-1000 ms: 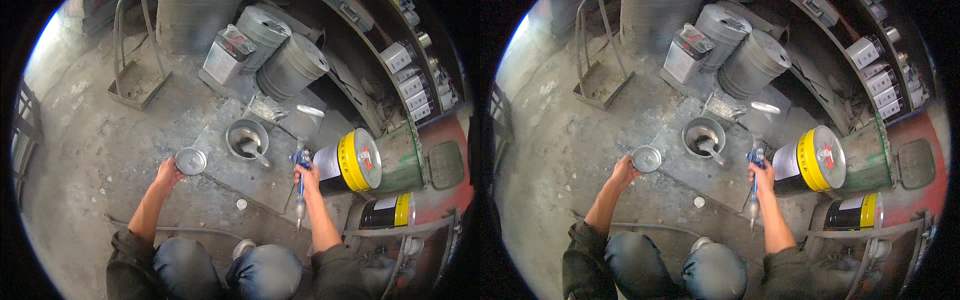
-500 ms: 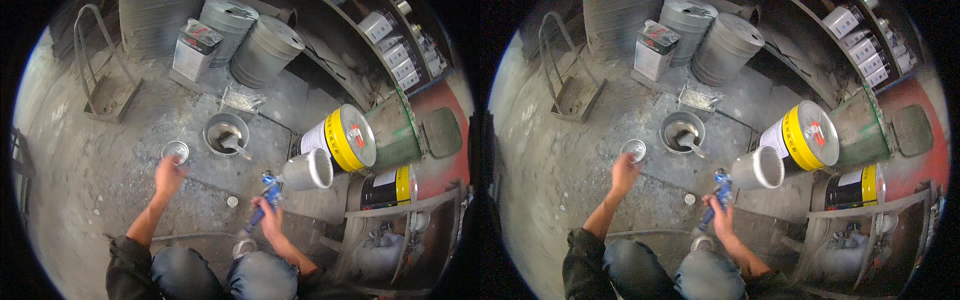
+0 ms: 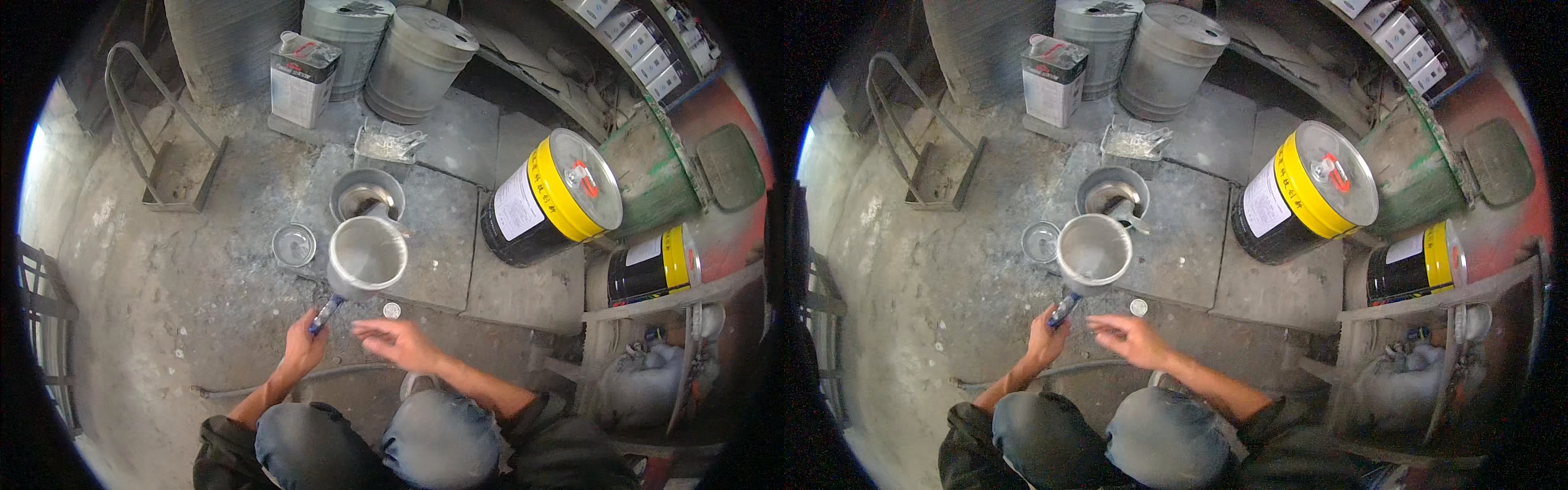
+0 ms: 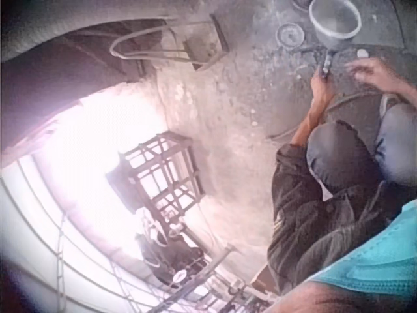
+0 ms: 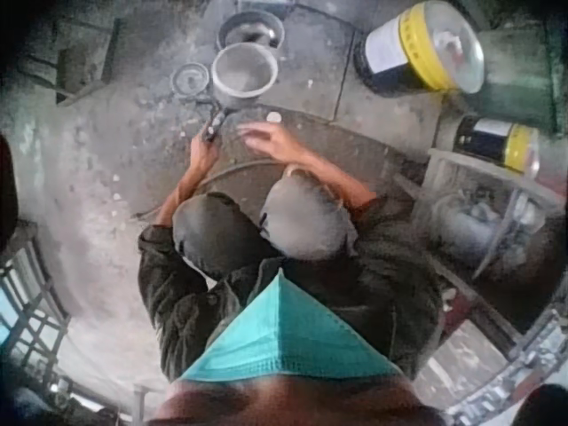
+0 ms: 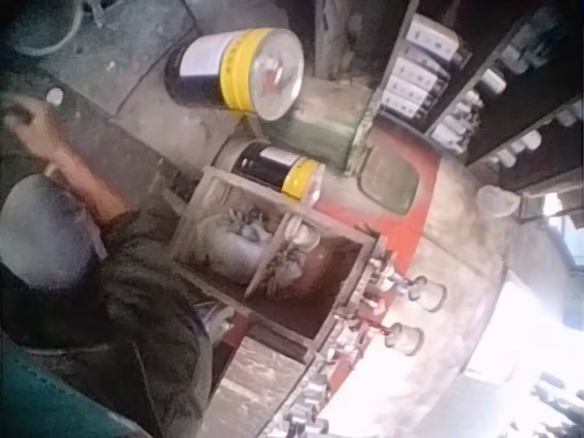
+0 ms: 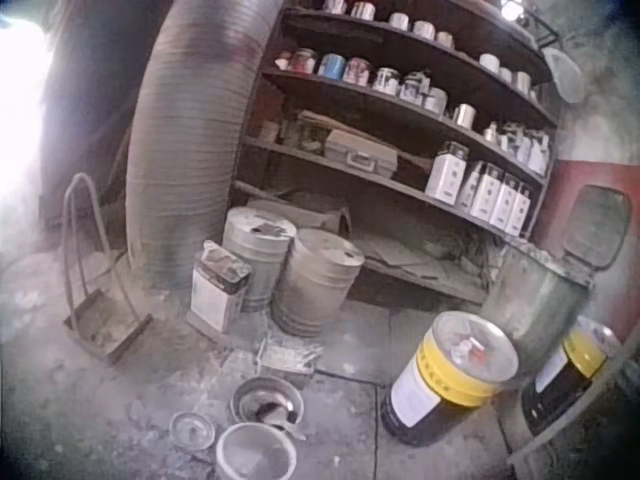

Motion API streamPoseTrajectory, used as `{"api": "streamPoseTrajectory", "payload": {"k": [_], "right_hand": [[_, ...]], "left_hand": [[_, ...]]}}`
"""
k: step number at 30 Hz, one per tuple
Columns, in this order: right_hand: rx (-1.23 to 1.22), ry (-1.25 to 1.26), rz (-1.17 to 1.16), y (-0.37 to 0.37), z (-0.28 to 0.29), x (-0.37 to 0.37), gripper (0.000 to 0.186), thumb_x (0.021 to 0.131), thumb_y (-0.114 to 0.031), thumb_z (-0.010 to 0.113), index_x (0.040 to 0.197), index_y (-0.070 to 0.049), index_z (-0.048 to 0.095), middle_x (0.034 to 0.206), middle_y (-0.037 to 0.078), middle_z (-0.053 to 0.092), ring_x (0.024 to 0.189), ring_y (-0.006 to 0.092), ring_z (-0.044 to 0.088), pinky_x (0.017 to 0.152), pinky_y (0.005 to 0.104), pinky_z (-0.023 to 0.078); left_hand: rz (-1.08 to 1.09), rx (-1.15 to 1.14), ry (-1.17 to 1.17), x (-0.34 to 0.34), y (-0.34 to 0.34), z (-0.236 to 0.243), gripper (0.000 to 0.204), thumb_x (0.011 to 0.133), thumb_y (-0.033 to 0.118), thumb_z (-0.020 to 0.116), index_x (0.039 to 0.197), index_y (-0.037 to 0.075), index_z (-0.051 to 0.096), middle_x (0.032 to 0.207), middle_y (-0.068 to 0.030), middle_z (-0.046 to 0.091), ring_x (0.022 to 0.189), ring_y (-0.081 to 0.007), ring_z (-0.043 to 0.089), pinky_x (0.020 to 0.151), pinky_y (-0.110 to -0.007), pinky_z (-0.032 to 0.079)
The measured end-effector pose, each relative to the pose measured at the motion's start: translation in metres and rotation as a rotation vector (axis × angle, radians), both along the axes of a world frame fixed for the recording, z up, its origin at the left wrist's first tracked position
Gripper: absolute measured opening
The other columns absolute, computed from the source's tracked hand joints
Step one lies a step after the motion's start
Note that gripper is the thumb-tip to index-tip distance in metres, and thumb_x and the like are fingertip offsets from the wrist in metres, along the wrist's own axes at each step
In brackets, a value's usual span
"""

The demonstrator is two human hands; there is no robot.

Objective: The person pours liquid from a yellow can into a spray gun cup, then uses a ladle to scoop a grey substance from a bucket and adds it to the cup. They stir the mixture with the ladle and continue adding more liquid and grey substance, stirring repeatedly.

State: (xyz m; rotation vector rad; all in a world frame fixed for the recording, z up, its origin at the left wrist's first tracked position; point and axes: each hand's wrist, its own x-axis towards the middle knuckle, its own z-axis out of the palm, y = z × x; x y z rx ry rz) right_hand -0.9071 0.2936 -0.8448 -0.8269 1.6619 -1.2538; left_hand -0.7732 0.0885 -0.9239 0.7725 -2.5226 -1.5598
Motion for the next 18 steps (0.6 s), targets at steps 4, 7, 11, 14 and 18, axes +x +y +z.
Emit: {"api": "streamPoseTrajectory", "payload": {"k": [4,7,11,14,18], "right_hand": [[0.131,0.357,-0.414,0.038,-0.038,-0.081,0.029,0.093,-0.023,0.067,0.116,-0.006,0.070,0.110,0.016,0.071,0.097,0.0290,0.069,0.081,0.0417,0.055],[0.222,0.703,-0.461,0.007,-0.019,-0.122,0.031,0.090,-0.022,0.070,0.118,-0.008,0.069,0.110,0.017,0.071,0.091,0.0292,0.070,0.077,0.0399,0.054],[0.184,0.917,-0.364,-0.029,-0.041,-0.156,0.030,0.088,-0.025,0.073,0.112,-0.008,0.070,0.101,0.018,0.072,0.085,0.0299,0.071,0.073,0.0389,0.054],[0.084,0.758,-0.517,-0.066,-0.043,-0.185,0.025,0.087,-0.031,0.074,0.100,-0.009,0.073,0.087,0.016,0.073,0.082,0.0325,0.071,0.071,0.0427,0.054],[0.129,0.790,-0.530,-0.099,-0.043,-0.215,0.034,0.084,-0.043,0.074,0.092,-0.010,0.075,0.077,0.015,0.072,0.076,0.0342,0.070,0.070,0.0464,0.054]], "left_hand": [[0.051,0.004,0.001,0.027,-0.008,0.002,0.013,0.085,0.010,0.062,0.090,-0.001,0.057,0.081,-0.0236,0.061,0.077,-0.0447,0.059,0.068,-0.047,0.046],[0.090,-0.111,-0.026,0.048,-0.023,0.018,0.021,0.086,0.016,0.068,0.094,-0.004,0.065,0.083,-0.0226,0.065,0.077,-0.0411,0.064,0.070,-0.044,0.049],[0.041,-0.076,-0.234,0.043,-0.043,0.069,0.035,0.092,0.029,0.068,0.089,-0.006,0.067,0.075,-0.0212,0.066,0.067,-0.0394,0.068,0.064,-0.044,0.053],[-0.014,-0.168,-0.339,0.027,-0.065,0.095,0.046,0.097,0.038,0.062,0.080,-0.005,0.068,0.062,-0.0188,0.064,0.057,-0.0357,0.068,0.058,-0.043,0.054],[-0.059,-0.342,-0.452,0.005,-0.088,0.114,0.061,0.100,0.047,0.052,0.067,-0.002,0.068,0.052,-0.0154,0.061,0.052,-0.0272,0.069,0.058,-0.039,0.055]]}}
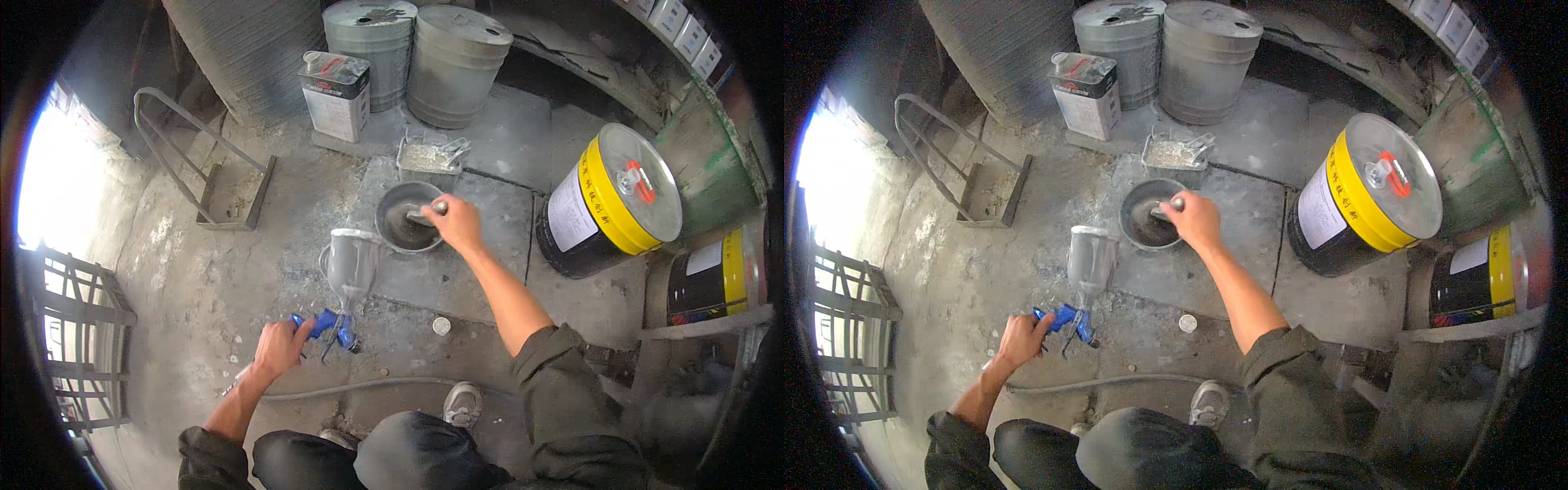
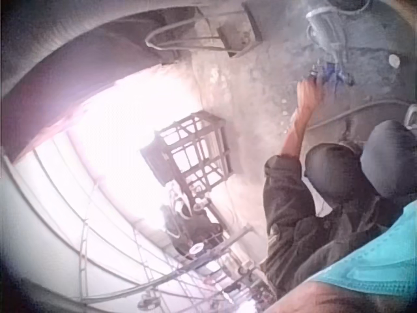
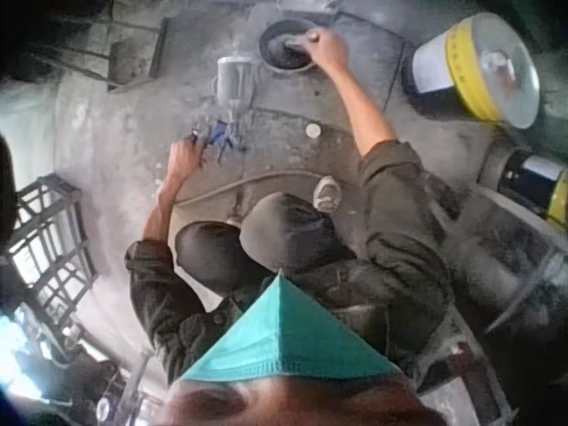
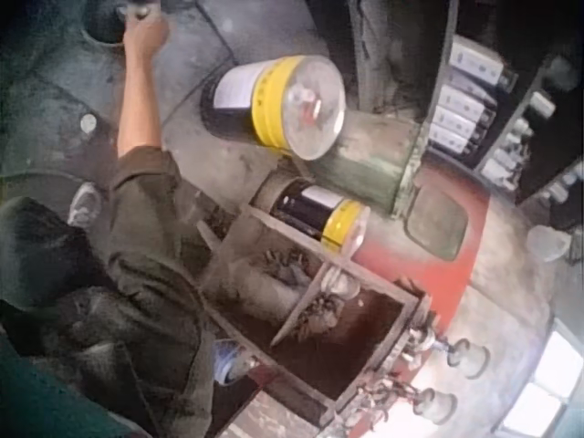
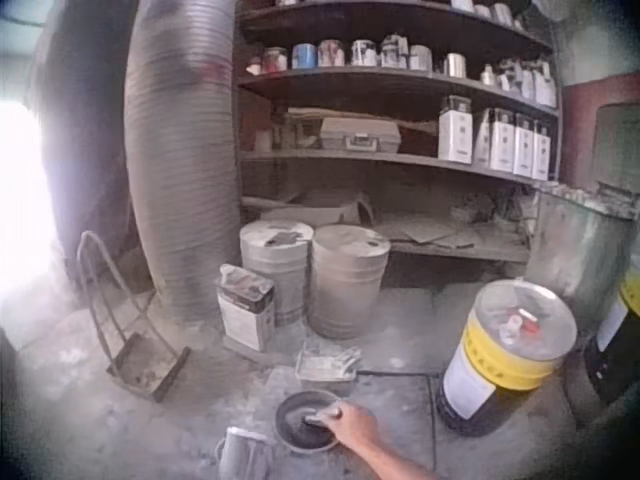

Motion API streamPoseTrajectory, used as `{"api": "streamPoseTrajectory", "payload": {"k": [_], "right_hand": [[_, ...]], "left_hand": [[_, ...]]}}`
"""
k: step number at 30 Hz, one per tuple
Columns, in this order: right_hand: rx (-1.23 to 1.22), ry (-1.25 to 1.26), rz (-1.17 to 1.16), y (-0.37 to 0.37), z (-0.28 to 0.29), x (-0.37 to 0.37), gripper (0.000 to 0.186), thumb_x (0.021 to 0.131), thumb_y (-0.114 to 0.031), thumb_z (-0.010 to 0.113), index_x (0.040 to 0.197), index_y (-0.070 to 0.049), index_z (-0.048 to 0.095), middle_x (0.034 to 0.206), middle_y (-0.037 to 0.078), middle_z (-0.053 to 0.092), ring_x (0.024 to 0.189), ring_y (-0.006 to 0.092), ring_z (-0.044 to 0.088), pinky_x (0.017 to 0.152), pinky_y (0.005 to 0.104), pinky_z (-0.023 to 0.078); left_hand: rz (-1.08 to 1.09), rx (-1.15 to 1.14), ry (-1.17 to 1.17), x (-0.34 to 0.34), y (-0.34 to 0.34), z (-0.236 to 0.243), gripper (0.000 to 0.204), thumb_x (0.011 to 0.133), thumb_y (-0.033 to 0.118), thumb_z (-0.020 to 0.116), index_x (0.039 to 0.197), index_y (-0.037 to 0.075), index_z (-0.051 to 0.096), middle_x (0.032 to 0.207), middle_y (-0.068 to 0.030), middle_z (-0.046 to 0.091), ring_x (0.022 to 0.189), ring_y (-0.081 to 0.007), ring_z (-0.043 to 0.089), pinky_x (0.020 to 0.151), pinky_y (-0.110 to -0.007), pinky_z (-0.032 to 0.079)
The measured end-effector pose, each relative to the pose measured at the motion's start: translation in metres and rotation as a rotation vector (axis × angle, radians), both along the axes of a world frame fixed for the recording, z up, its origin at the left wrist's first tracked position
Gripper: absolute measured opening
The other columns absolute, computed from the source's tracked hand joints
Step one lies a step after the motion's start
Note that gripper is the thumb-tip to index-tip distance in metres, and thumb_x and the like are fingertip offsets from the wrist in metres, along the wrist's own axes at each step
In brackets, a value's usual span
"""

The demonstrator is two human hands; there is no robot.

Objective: The person pours liquid from a yellow can into a spray gun cup, then uses a ladle to scoop a grey substance from a bucket and adds it to the cup. They stir the mixture with the ladle and continue adding more liquid and grey substance, stirring repeatedly.

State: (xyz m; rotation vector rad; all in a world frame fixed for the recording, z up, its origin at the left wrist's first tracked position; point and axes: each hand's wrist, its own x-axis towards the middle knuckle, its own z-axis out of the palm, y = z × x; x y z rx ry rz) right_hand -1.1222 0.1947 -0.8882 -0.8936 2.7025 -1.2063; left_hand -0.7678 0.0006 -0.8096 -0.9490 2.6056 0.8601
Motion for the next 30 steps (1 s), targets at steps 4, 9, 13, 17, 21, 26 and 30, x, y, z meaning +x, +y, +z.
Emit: {"api": "streamPoseTrajectory", "payload": {"k": [4,9,13,17,21,26,30], "right_hand": [[0.040,-0.013,0.045,-0.014,-0.007,-0.026,0.039,0.083,-0.044,0.074,0.083,-0.004,0.073,0.073,0.018,0.069,0.075,0.0381,0.069,0.069,0.0463,0.053],[0.048,-0.067,-0.012,-0.014,-0.002,-0.040,0.042,0.083,-0.041,0.073,0.071,-0.001,0.069,0.072,0.023,0.067,0.073,0.0413,0.067,0.068,0.0480,0.053],[-0.111,-0.151,-0.103,-0.020,-0.041,-0.038,0.046,0.083,-0.040,0.072,0.068,0.003,0.067,0.068,0.025,0.065,0.072,0.0437,0.067,0.068,0.0500,0.053],[0.068,-0.046,-0.135,-0.016,-0.029,-0.050,0.044,0.085,-0.039,0.071,0.070,0.002,0.067,0.071,0.025,0.066,0.073,0.0445,0.066,0.068,0.0504,0.052],[-0.050,-0.038,-0.162,-0.019,-0.019,-0.033,0.044,0.084,-0.041,0.070,0.073,0.001,0.069,0.075,0.024,0.068,0.076,0.0441,0.067,0.069,0.0509,0.052],[0.159,-0.092,-0.111,-0.012,-0.034,-0.054,0.043,0.085,-0.043,0.072,0.073,-0.002,0.070,0.073,0.022,0.068,0.075,0.0428,0.068,0.068,0.0470,0.053],[-0.117,0.075,0.038,-0.005,-0.019,-0.027,0.047,0.085,-0.045,0.073,0.074,0.000,0.070,0.066,0.017,0.068,0.064,0.0394,0.067,0.063,0.0457,0.053]], "left_hand": [[0.051,0.019,0.008,-0.031,-0.005,0.011,0.068,0.101,0.052,0.049,0.063,-0.001,0.067,0.048,-0.0135,0.060,0.045,-0.0256,0.066,0.054,-0.036,0.054],[0.128,0.027,-0.022,-0.054,-0.007,0.011,0.069,0.100,0.054,0.049,0.064,-0.001,0.067,0.047,-0.0126,0.059,0.044,-0.0233,0.065,0.052,-0.035,0.053],[0.168,0.067,-0.013,-0.062,-0.002,0.010,0.069,0.100,0.054,0.050,0.063,-0.002,0.065,0.047,-0.0117,0.058,0.043,-0.0222,0.065,0.049,-0.034,0.052],[0.187,0.088,0.011,-0.055,-0.001,0.010,0.069,0.100,0.054,0.051,0.063,-0.003,0.065,0.048,-0.0115,0.058,0.043,-0.0226,0.065,0.048,-0.034,0.052],[0.189,0.086,-0.028,-0.051,-0.003,0.010,0.069,0.099,0.054,0.052,0.064,-0.003,0.065,0.048,-0.0120,0.059,0.044,-0.0229,0.065,0.049,-0.035,0.053],[0.173,0.069,-0.022,-0.049,-0.005,0.006,0.069,0.099,0.054,0.053,0.064,-0.004,0.066,0.049,-0.0126,0.059,0.043,-0.0232,0.065,0.049,-0.035,0.053],[0.169,0.071,-0.019,-0.059,-0.007,0.006,0.070,0.099,0.054,0.053,0.063,-0.004,0.066,0.049,-0.0129,0.059,0.043,-0.0234,0.065,0.049,-0.035,0.053]]}}
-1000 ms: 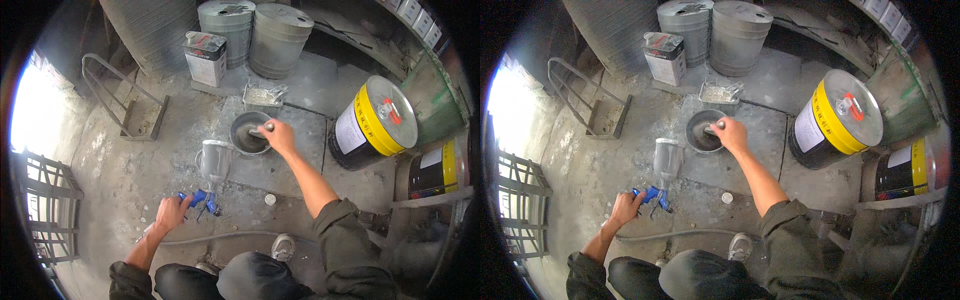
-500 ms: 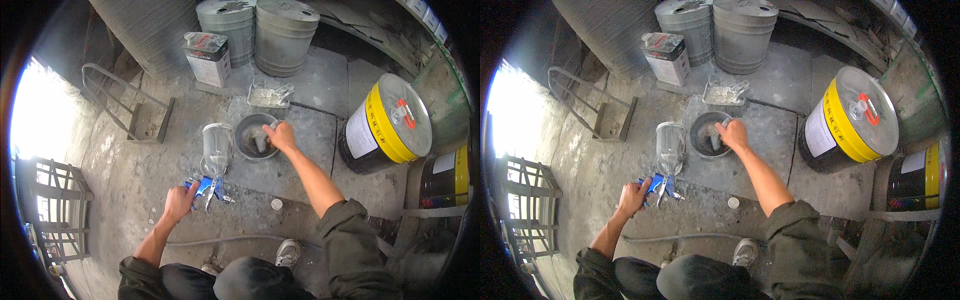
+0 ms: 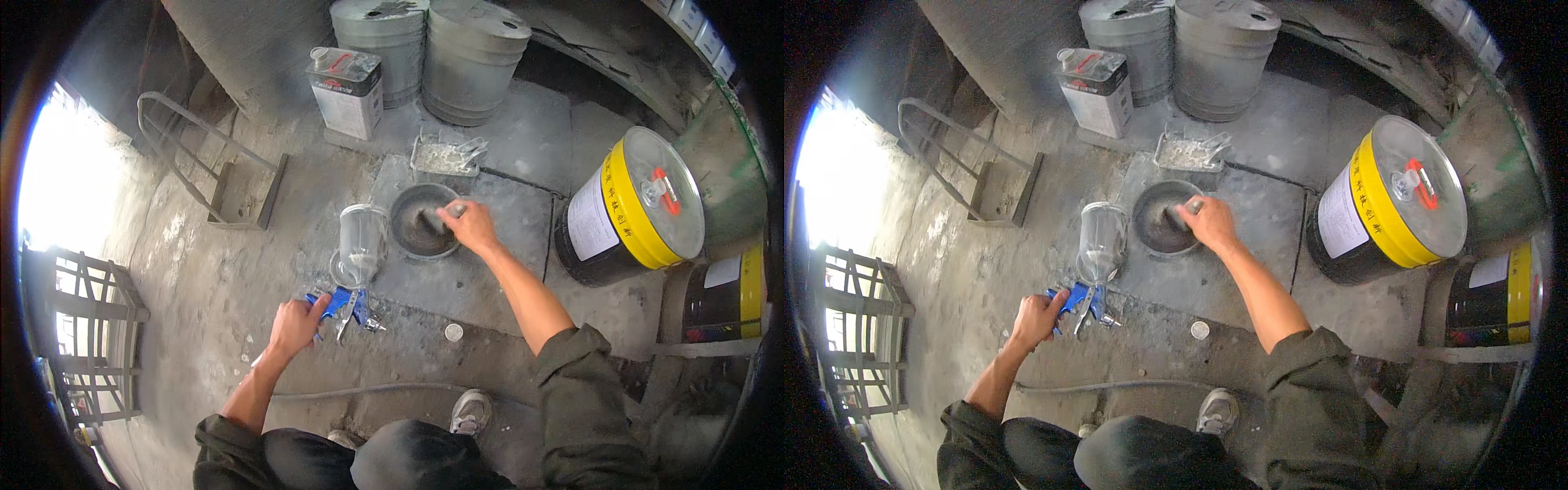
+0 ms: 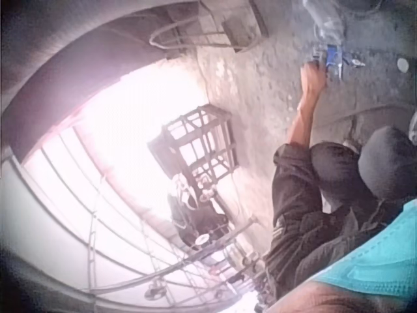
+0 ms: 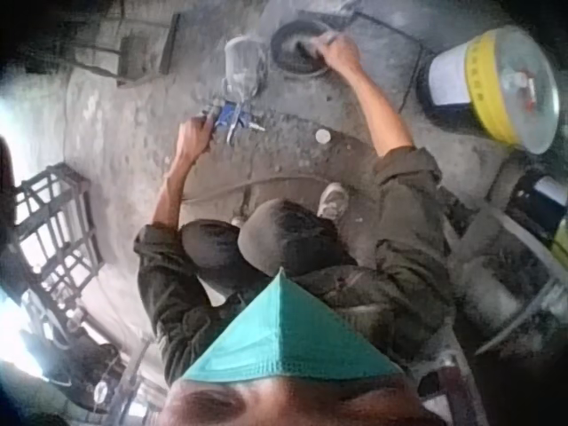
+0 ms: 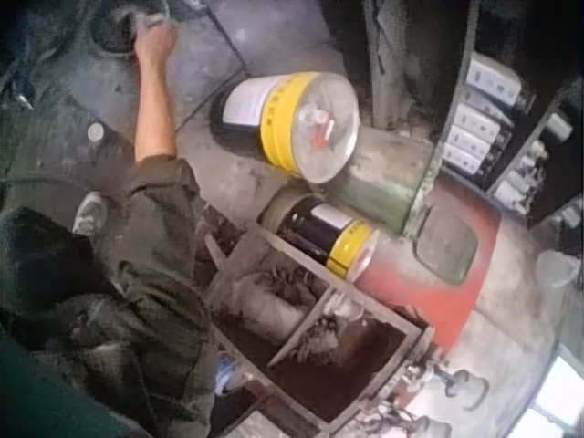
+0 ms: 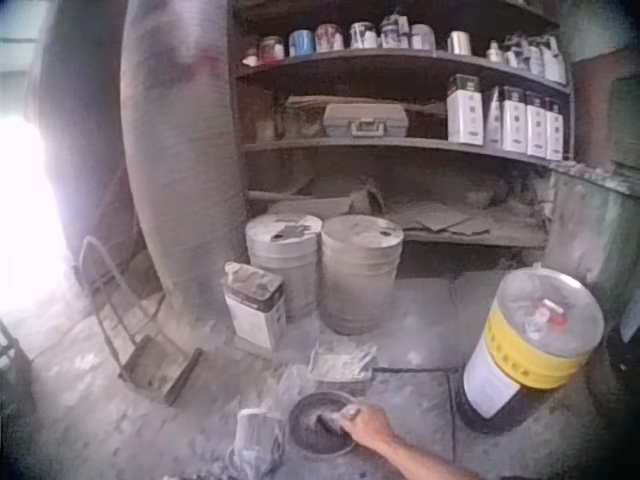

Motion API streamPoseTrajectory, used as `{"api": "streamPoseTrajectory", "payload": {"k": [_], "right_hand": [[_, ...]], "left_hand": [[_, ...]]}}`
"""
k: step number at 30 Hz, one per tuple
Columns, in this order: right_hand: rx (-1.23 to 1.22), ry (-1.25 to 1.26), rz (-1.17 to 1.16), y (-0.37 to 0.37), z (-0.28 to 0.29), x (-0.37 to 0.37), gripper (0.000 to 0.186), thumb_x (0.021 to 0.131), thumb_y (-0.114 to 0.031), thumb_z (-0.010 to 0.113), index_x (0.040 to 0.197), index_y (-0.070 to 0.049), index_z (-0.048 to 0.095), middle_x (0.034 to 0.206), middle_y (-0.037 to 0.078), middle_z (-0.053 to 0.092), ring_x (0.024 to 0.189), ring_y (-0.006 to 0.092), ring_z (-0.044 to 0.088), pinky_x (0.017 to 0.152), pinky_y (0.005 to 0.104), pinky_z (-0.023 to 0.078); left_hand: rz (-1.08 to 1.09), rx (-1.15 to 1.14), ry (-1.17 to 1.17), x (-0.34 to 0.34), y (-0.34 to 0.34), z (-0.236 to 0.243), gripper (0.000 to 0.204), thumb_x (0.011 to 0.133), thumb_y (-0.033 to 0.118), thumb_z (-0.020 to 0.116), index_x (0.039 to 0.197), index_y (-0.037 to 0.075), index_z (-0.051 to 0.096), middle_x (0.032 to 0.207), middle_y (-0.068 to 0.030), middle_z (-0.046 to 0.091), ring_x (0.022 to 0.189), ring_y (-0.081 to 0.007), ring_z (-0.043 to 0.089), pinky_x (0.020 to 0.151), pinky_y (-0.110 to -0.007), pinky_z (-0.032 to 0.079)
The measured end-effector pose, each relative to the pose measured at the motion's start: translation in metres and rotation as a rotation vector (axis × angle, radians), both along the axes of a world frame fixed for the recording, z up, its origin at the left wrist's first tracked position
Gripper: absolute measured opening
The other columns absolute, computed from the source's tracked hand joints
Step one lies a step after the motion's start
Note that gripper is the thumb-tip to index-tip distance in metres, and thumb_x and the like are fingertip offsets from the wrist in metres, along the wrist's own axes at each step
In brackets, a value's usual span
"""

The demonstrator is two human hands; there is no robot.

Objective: The person pours liquid from a yellow can into a spray gun cup, then uses a ladle to scoop a grey substance from a bucket and adds it to the cup. They stir the mixture with the ladle and continue adding more liquid and grey substance, stirring repeatedly.

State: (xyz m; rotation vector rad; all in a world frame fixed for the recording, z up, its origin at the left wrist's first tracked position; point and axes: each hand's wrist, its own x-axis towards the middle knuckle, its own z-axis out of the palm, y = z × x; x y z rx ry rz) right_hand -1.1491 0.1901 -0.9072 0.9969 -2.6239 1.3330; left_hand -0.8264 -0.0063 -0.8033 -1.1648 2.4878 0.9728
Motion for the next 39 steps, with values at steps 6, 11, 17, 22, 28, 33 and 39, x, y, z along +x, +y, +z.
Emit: {"api": "streamPoseTrajectory", "payload": {"k": [6,11,17,22,28,33,39], "right_hand": [[-0.363,-0.553,0.049,0.003,0.080,0.027,0.029,0.092,-0.030,0.070,0.084,-0.002,0.072,0.063,0.007,0.068,0.052,0.0136,0.064,0.049,0.0298,0.048],[-0.362,-0.616,0.067,0.016,0.064,0.023,0.025,0.094,-0.025,0.069,0.091,0.000,0.071,0.069,0.007,0.068,0.055,0.0091,0.062,0.047,0.0235,0.046],[-0.621,-0.690,0.091,0.007,0.069,0.052,0.023,0.094,-0.022,0.069,0.088,0.000,0.071,0.067,0.005,0.067,0.056,0.0094,0.062,0.050,0.0257,0.047],[-0.145,-0.255,-0.001,0.025,0.004,0.009,0.022,0.088,-0.026,0.074,0.089,-0.004,0.072,0.070,0.011,0.070,0.059,0.0222,0.067,0.056,0.0350,0.051],[-0.201,-0.461,0.112,0.022,0.045,0.020,0.024,0.089,-0.027,0.073,0.090,-0.004,0.073,0.070,0.006,0.070,0.060,0.0151,0.066,0.058,0.0300,0.051],[-0.462,-0.369,0.314,0.016,0.107,0.043,0.018,0.090,-0.020,0.071,0.090,-0.002,0.072,0.073,0.003,0.070,0.064,0.0100,0.065,0.059,0.0252,0.050],[-0.393,-0.341,0.218,0.017,0.099,0.029,0.012,0.092,-0.012,0.068,0.091,-0.002,0.072,0.075,0.002,0.069,0.066,0.0073,0.064,0.056,0.0224,0.049]], "left_hand": [[-0.008,0.026,0.008,-0.018,-0.001,0.003,0.072,0.099,0.055,0.052,0.061,-0.006,0.064,0.049,-0.0131,0.059,0.042,-0.0240,0.064,0.048,-0.035,0.052],[0.008,0.070,0.013,-0.045,0.004,0.015,0.074,0.099,0.056,0.052,0.061,-0.007,0.063,0.049,-0.0132,0.057,0.042,-0.0237,0.063,0.047,-0.036,0.052],[0.041,0.037,0.029,-0.054,-0.006,0.017,0.074,0.099,0.056,0.052,0.060,-0.006,0.063,0.046,-0.0124,0.055,0.041,-0.0229,0.062,0.046,-0.037,0.050],[-0.022,-0.020,0.062,-0.073,-0.014,0.028,0.071,0.098,0.056,0.054,0.062,-0.005,0.066,0.047,-0.0128,0.056,0.042,-0.0236,0.062,0.046,-0.037,0.050],[-0.046,-0.066,0.027,-0.106,-0.010,0.048,0.067,0.096,0.052,0.058,0.064,-0.006,0.067,0.047,-0.0134,0.057,0.042,-0.0239,0.063,0.047,-0.038,0.051],[-0.027,-0.108,-0.009,-0.117,-0.010,0.056,0.066,0.095,0.049,0.062,0.066,-0.010,0.067,0.046,-0.0138,0.056,0.041,-0.0244,0.063,0.045,-0.039,0.051],[-0.025,-0.147,0.033,-0.114,-0.015,0.044,0.062,0.095,0.049,0.061,0.063,-0.004,0.068,0.047,-0.0156,0.060,0.044,-0.0264,0.065,0.052,-0.039,0.053]]}}
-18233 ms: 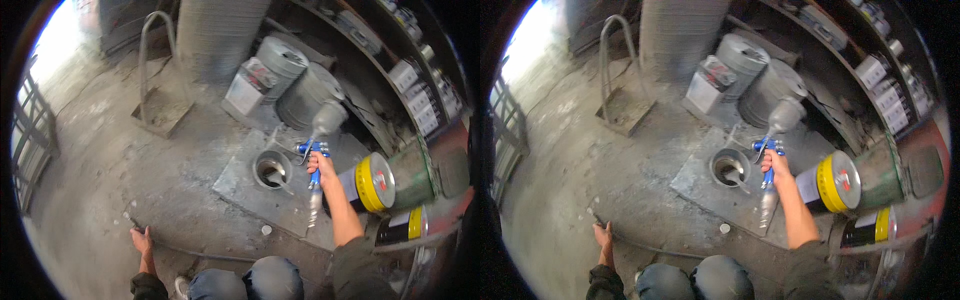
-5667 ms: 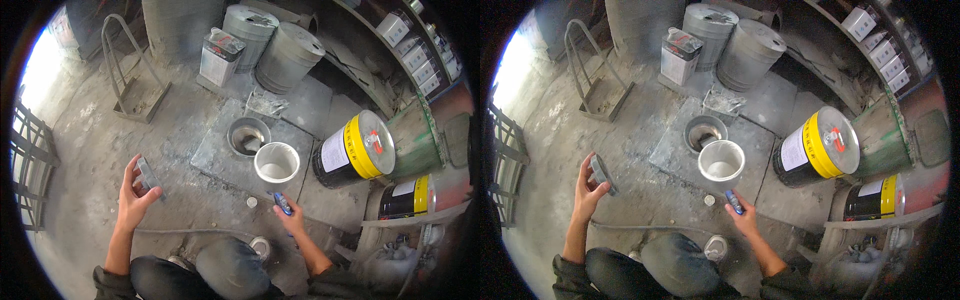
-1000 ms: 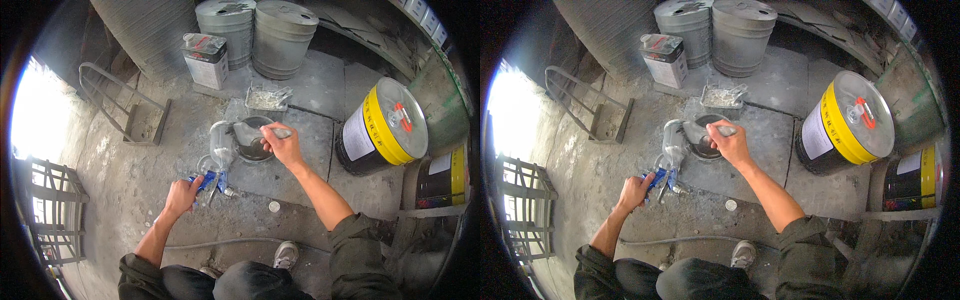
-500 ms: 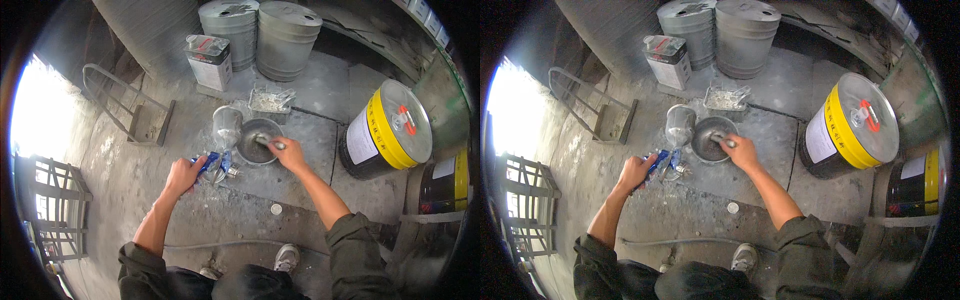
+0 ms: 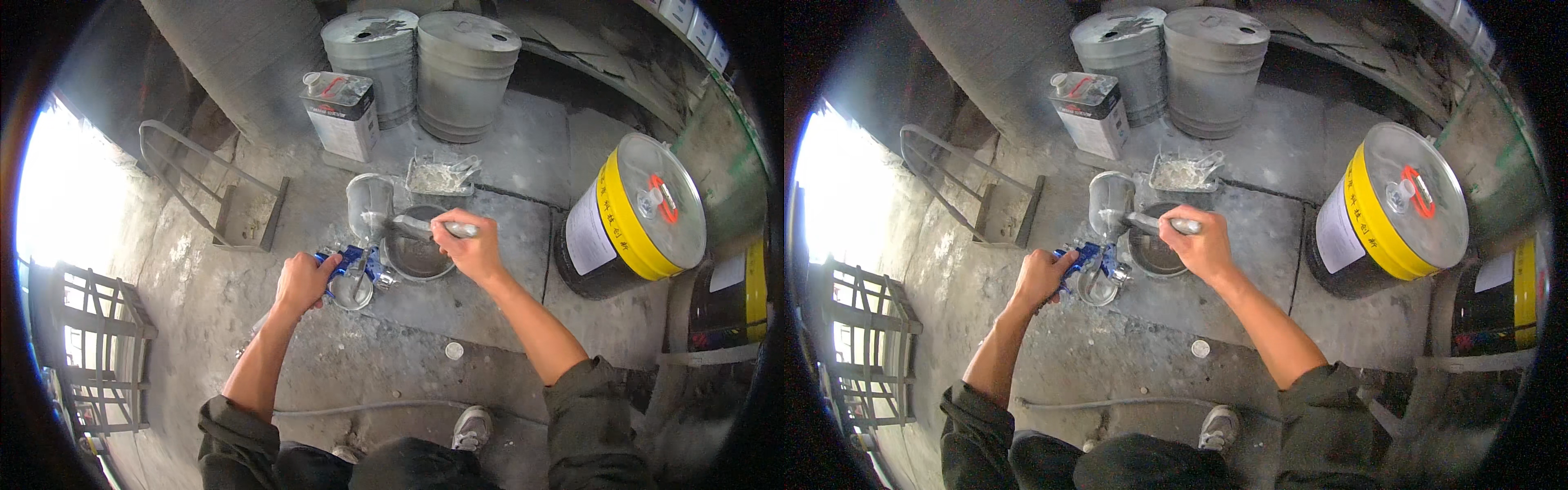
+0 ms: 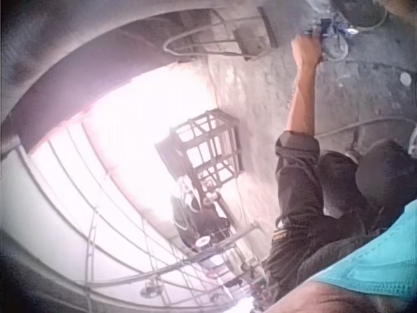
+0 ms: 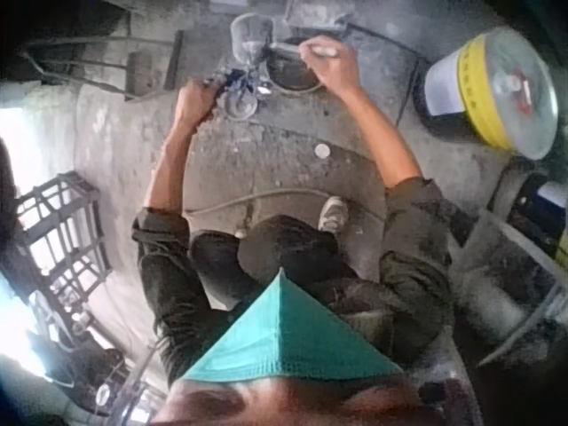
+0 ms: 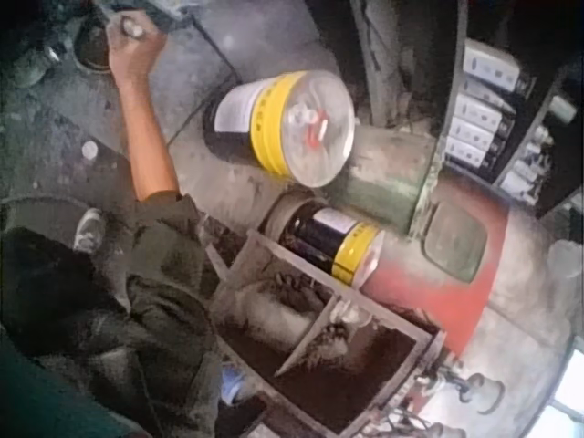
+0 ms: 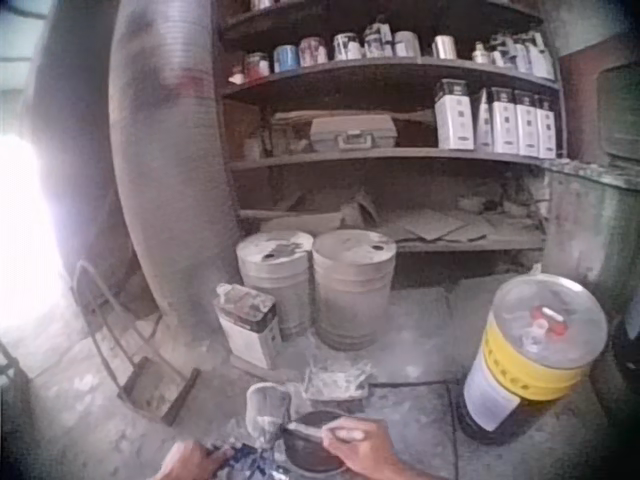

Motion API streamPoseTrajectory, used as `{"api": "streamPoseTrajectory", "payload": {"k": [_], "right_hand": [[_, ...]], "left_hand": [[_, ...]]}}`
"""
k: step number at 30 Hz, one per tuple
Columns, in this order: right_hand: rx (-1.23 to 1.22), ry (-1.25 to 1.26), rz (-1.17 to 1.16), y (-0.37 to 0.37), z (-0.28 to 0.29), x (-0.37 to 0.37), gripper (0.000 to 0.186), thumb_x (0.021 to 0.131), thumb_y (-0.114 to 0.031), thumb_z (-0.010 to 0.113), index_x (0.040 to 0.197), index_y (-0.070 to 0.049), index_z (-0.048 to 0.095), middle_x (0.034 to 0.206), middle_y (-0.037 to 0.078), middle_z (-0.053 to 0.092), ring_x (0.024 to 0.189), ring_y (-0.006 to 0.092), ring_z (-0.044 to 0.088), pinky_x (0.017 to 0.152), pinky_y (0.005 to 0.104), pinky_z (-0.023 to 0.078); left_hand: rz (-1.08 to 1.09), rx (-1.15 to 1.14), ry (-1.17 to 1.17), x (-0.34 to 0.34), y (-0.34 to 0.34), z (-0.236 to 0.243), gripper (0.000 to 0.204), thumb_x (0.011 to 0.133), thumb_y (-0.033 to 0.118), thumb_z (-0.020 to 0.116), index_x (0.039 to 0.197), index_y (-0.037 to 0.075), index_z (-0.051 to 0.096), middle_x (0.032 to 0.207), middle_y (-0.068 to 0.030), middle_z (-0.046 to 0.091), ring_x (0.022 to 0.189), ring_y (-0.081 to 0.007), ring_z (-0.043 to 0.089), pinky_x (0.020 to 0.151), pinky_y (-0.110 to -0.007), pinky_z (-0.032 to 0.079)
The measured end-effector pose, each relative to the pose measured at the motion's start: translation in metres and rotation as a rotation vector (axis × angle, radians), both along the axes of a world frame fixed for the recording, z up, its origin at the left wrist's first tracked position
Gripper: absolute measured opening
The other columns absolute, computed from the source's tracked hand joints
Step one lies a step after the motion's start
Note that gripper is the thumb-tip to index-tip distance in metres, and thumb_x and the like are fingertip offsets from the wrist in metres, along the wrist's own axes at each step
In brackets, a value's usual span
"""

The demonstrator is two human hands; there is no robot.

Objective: The person pours liquid from a yellow can into a spray gun cup, then uses a ladle to scoop a grey substance from a bucket and adds it to the cup. They stir the mixture with the ladle and continue adding more liquid and grey substance, stirring repeatedly.

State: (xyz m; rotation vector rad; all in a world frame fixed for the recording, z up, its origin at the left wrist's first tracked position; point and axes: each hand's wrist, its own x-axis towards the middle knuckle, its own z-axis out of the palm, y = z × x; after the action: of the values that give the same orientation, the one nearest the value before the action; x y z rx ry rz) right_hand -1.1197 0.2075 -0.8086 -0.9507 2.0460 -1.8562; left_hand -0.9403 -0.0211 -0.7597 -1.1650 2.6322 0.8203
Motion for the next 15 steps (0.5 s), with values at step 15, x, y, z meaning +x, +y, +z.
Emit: {"api": "streamPoseTrajectory", "payload": {"k": [15], "right_hand": [[0.494,0.215,-0.304,-0.004,-0.105,-0.019,0.033,0.087,-0.039,0.069,0.088,-0.006,0.072,0.072,0.020,0.068,0.072,0.0419,0.067,0.066,0.0490,0.052]], "left_hand": [[0.130,0.312,0.411,0.009,0.005,-0.076,0.026,0.092,0.018,0.068,0.082,-0.005,0.063,0.065,-0.0090,0.063,0.053,-0.0154,0.066,0.049,-0.033,0.051]]}}
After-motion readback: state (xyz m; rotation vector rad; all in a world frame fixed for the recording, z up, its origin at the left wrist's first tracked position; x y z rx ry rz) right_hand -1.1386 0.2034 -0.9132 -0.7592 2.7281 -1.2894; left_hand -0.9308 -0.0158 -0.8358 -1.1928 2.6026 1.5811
